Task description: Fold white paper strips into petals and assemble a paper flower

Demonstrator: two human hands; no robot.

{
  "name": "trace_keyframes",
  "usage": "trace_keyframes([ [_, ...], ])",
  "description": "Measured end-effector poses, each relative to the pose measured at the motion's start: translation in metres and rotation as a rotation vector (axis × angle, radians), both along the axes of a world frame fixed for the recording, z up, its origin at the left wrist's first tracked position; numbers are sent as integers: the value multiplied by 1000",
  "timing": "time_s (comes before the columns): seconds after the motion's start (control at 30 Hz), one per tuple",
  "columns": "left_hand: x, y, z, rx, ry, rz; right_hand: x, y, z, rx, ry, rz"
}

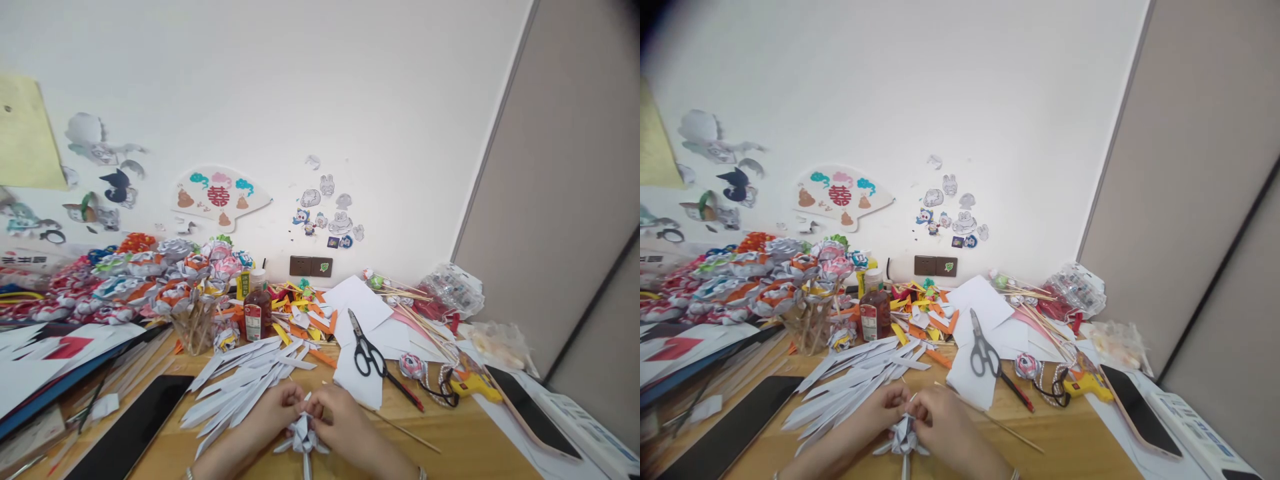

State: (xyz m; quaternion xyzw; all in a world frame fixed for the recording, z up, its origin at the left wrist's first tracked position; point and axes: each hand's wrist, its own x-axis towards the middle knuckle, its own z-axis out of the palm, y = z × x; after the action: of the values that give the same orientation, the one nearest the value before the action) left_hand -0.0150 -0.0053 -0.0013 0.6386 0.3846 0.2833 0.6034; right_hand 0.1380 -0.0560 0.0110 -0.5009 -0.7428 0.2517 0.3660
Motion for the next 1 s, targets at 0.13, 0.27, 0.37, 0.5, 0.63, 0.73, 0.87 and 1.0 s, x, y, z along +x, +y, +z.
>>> trace_keyframes([
  [0.13,0,-2,2,-2,16,3,-1,3,-6,-146,161,24],
  [0.27,0,-1,1,-3,17,0,-1,5,-11,-170,230,31],
  [0.37,-2,2,-1,-2,21,-17,-1,8,-16,-176,228,2],
  [0.5,-4,4,-3,-1,10,-37,-3,9,-21,-166,285,-4],
  [0.63,-4,4,-3,-27,-22,-49,-2,5,-16,-95,208,26],
  [0.73,-3,3,-2,-33,-25,-37,1,1,-9,39,16,32],
  [0.87,-3,2,-1,-43,-35,-28,4,1,-5,160,-50,51],
  [1.0,-5,3,1,-38,-65,-25,7,1,-5,227,-74,92],
])
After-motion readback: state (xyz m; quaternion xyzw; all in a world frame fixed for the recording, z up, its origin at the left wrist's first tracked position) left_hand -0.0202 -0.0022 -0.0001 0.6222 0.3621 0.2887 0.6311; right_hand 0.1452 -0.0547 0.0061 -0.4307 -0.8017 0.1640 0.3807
